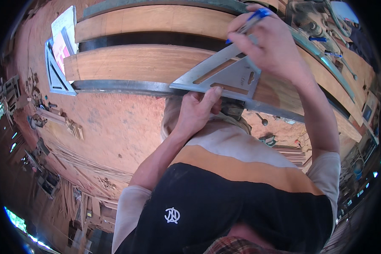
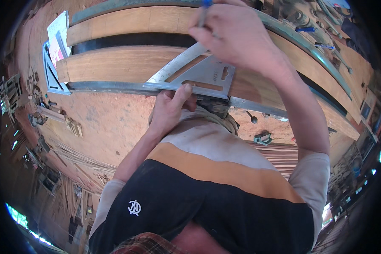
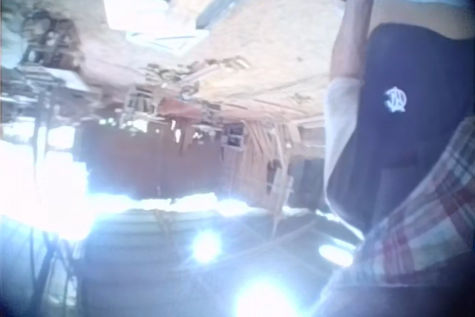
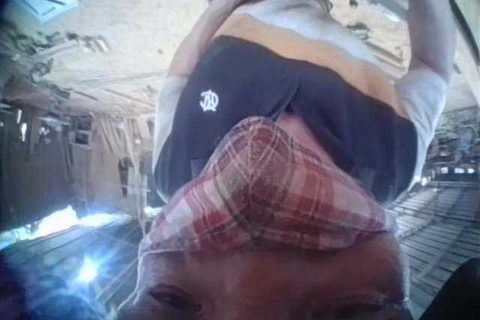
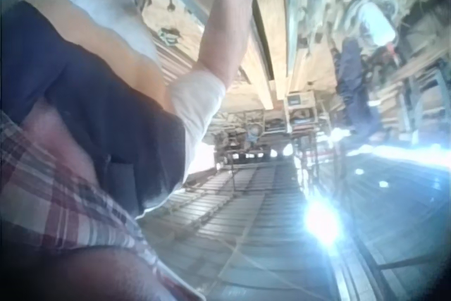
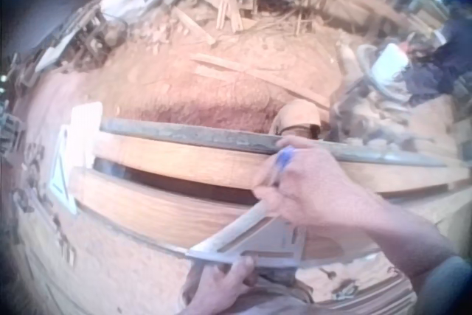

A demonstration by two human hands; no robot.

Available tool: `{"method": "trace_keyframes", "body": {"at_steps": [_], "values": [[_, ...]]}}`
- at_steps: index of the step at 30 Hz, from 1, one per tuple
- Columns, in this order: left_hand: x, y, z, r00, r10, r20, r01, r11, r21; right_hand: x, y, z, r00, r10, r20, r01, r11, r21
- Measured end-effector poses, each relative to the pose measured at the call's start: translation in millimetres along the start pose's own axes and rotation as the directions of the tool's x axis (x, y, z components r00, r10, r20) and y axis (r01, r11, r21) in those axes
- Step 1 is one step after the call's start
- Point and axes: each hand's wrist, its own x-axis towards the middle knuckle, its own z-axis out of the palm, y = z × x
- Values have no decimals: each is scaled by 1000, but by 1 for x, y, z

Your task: The person uses a speed square and a blue marker to draw lines on long wooden planks. They repeatedly position the square, mark the wood, and reposition the planks to continue marking.

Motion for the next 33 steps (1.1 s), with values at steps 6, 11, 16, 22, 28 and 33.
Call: {"method": "trace_keyframes", "body": {"at_steps": [6, 11, 16, 22, 28, 33], "values": [[-45, 7, -30, 968, 79, -238, -152, 940, -305, -72, 17, 0, 826, 267, -496, -92, 933, 349], [-94, 85, -132, 472, 827, -304, -807, 545, 229, -105, 6, 39, 804, 160, -573, 99, 914, 394], [-90, 127, -121, 594, 732, 333, -416, -75, 906, -95, -25, 81, 834, -15, -551, 197, 942, 271], [-33, 109, -110, 577, 422, 699, -495, -500, 711, -82, -40, 90, 919, -167, -356, 232, 961, 148], [-5, 103, -122, 515, 443, 734, -536, -502, 679, -75, -44, 102, 970, -87, -227, 102, 993, 55], [4, 104, -125, 501, 471, 726, -617, -393, 682, -74, -42, 105, 984, -44, -175, 51, 998, 32]]}}
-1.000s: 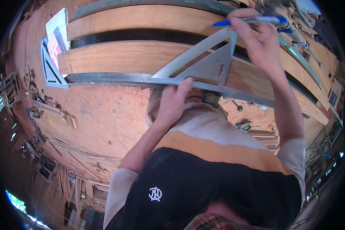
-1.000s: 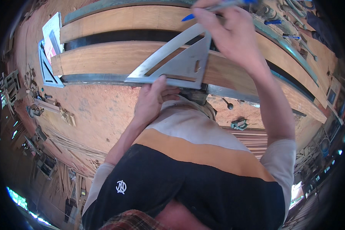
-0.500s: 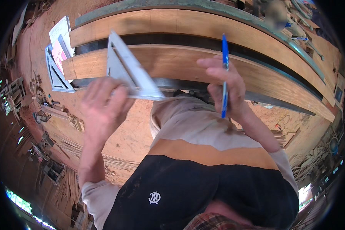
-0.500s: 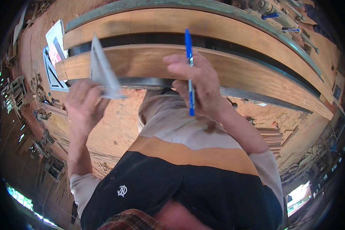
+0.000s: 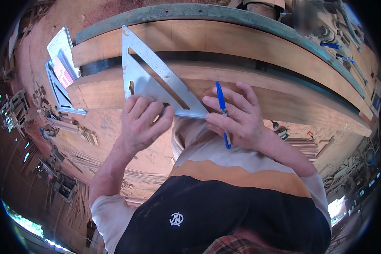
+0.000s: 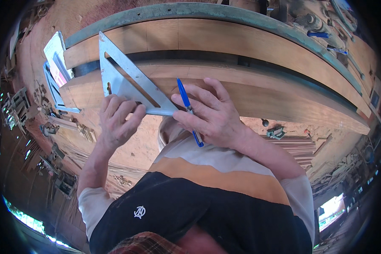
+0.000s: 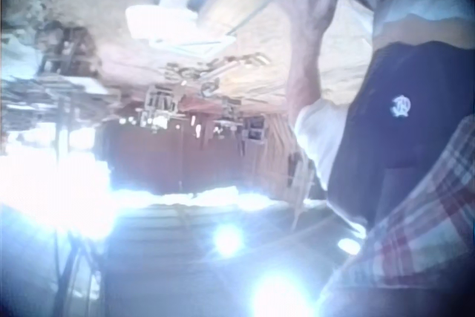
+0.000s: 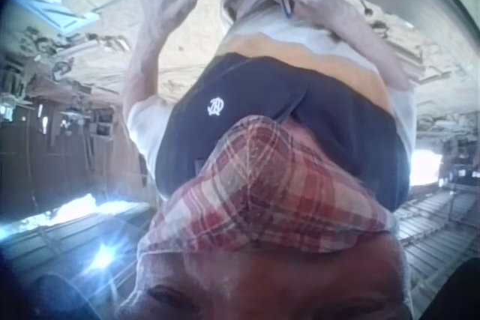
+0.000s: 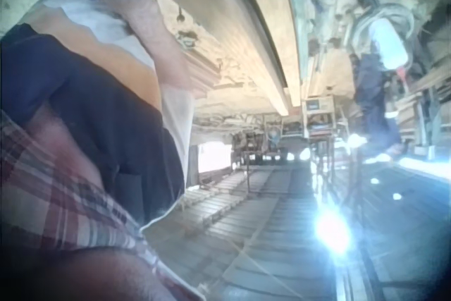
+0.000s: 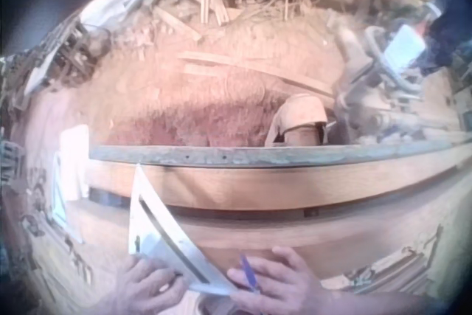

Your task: The person uses a speed square and a blue marker to draw lines on long wooden planks. They repeatedly position the square, mark the wood, and reposition the planks to continue marking.

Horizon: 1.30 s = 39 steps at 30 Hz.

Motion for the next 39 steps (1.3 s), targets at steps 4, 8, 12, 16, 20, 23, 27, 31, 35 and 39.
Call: {"method": "trace_keyframes", "body": {"at_steps": [4, 8, 12, 16, 20, 23, 27, 31, 35, 39], "values": [[-2, 4, 6, 999, 16, -40, -17, 1000, -27, 0, 2, -2, 999, -11, 44, 13, 999, -49], [-5, 12, 6, 999, -18, -27, 17, 998, -61, 1, 1, 0, 999, -42, 27, 44, 996, -78], [-7, 14, 9, 999, -35, 7, 36, 995, -91, 2, 1, 0, 998, -50, 25, 52, 996, -78], [-6, 12, 11, 998, -58, -7, 57, 995, -85, 3, 0, -1, 998, -36, 46, 40, 995, -96], [-4, 13, 10, 999, -50, 0, 49, 994, -99, 2, -1, -1, 998, -27, 53, 32, 995, -93], [-2, 14, 11, 998, -61, -25, 58, 992, -108, 2, -1, -1, 998, -32, 47, 36, 996, -84], [0, 16, 15, 997, -58, -46, 55, 995, -80, 2, 0, -2, 999, -27, 41, 29, 998, -56], [0, 17, 15, 997, -62, -50, 56, 993, -101, 2, 0, -2, 999, -26, 47, 29, 998, -64], [1, 17, 15, 996, -63, -61, 56, 991, -118, 1, 0, -2, 999, -23, 46, 25, 998, -57], [2, 18, 16, 996, -69, -58, 61, 990, -127, 0, 1, -3, 998, -26, 50, 29, 998, -57]]}}
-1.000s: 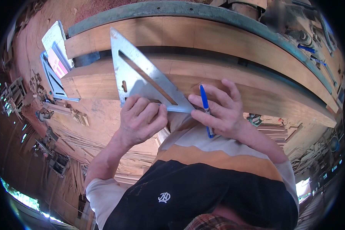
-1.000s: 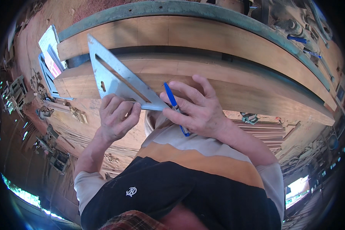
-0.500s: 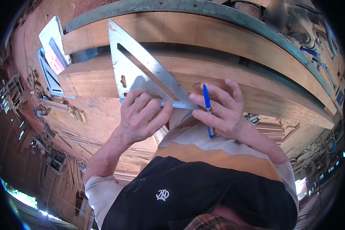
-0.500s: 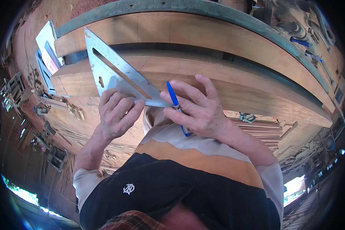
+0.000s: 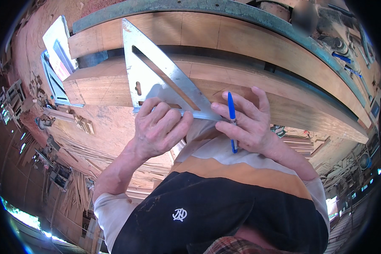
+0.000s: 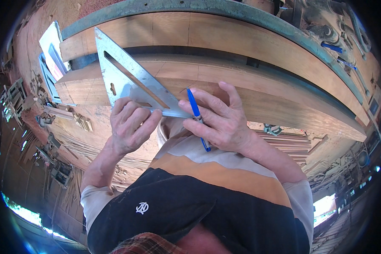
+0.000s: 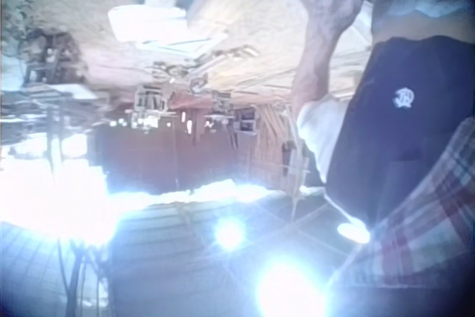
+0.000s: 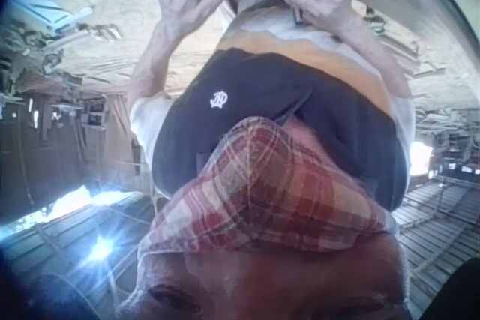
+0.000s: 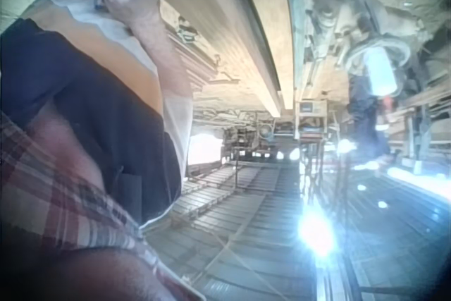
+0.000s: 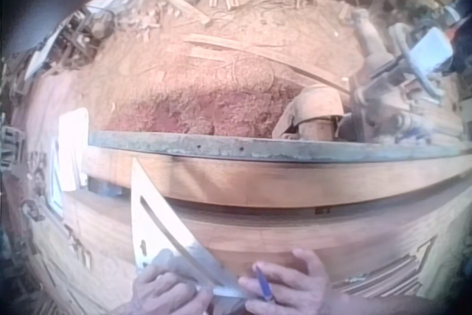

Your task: The person uses a speed square and a blue marker to draw lines on long wooden planks. They repeatedly position the square, mark the wood, and reposition the planks to continue marking.

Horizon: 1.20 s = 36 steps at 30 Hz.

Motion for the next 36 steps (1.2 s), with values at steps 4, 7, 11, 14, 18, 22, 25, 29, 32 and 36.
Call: {"method": "trace_keyframes", "body": {"at_steps": [4, 7, 11, 14, 18, 22, 25, 29, 32, 36], "values": [[0, 1, 1, 1000, -27, 8, 27, 1000, -8, -1, 1, 0, 1000, -1, 5, 1, 1000, 2], [0, 1, 2, 999, -49, -2, 49, 999, -19, 0, 1, -1, 1000, -6, 5, 6, 1000, -3], [1, 0, 4, 997, -72, -22, 71, 997, -36, 9, -3, -6, 1000, 16, -13, -15, 999, 43], [2, 0, 4, 996, -90, -10, 90, 996, -28, 20, -4, -12, 995, 58, -79, -48, 991, 129], [3, 0, 4, 996, -86, -13, 86, 996, -31, 37, 1, -10, 989, 135, -59, -126, 982, 140], [4, 0, 5, 996, -89, -25, 88, 996, -31, 50, 6, 1, 991, 73, -116, -59, 991, 120], [4, 0, 5, 995, -92, -33, 91, 996, -25, 59, 8, 7, 988, 37, -153, -19, 993, 120], [4, 0, 7, 994, -102, -35, 101, 994, -32, 62, 9, -3, 993, 24, -117, -7, 990, 138], [4, 1, 8, 993, -95, -67, 94, 995, -17, 61, 7, -16, 999, 48, 13, -49, 981, 187], [5, 2, 8, 992, -108, -72, 104, 993, -52, 71, 7, -7, 986, 23, -164, 12, 977, 211]]}}
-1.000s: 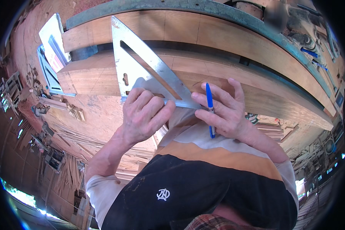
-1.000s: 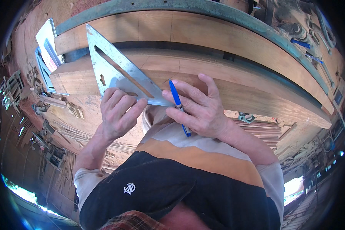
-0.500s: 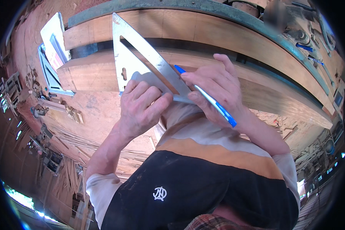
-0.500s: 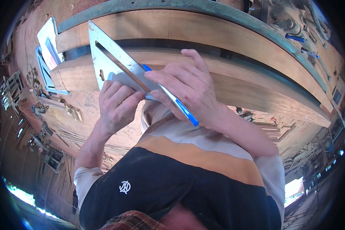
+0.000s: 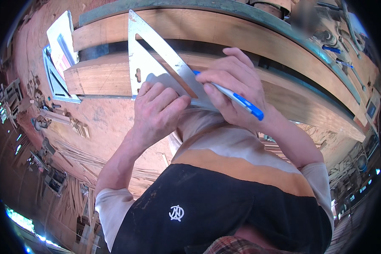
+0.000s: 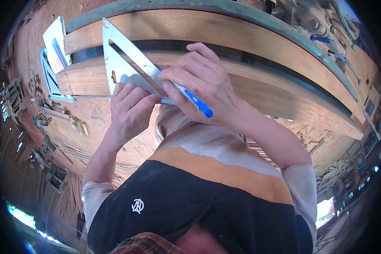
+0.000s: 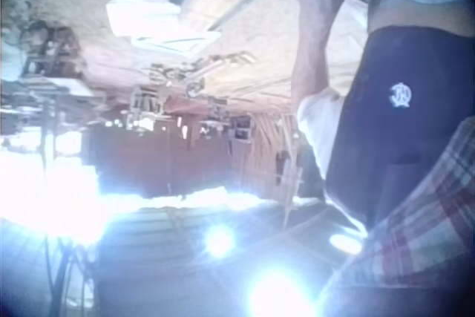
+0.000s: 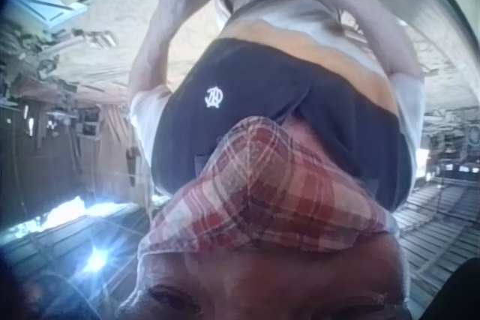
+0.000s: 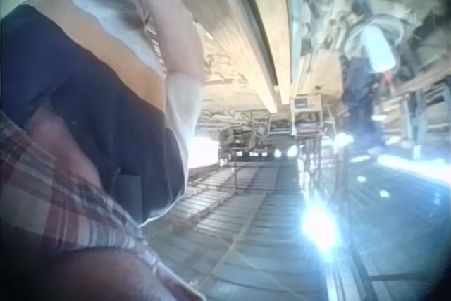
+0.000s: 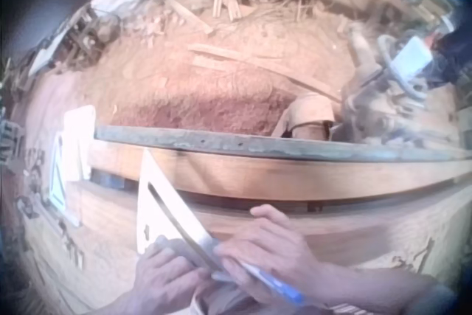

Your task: The person uses a speed square and a blue marker to draw lines on long wooden planks. They repeatedly position the square, mark the wood, and reposition the planks to continue marking.

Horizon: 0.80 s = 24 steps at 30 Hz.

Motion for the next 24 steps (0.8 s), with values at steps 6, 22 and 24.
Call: {"method": "trace_keyframes", "body": {"at_steps": [6, 22, 24], "values": [[0, 2, -1, 1000, -8, -1, 8, 1000, 17, -11, 2, -4, 997, -44, 56, 46, 999, -17], [-31, 6, -13, 997, -27, -75, 47, 961, 273, -230, 19, -152, 880, 133, -457, -301, 899, -317], [-14, 25, 6, 997, 35, -63, -19, 970, 243, -259, 4, -136, 831, 179, -527, -354, 901, -252]]}}
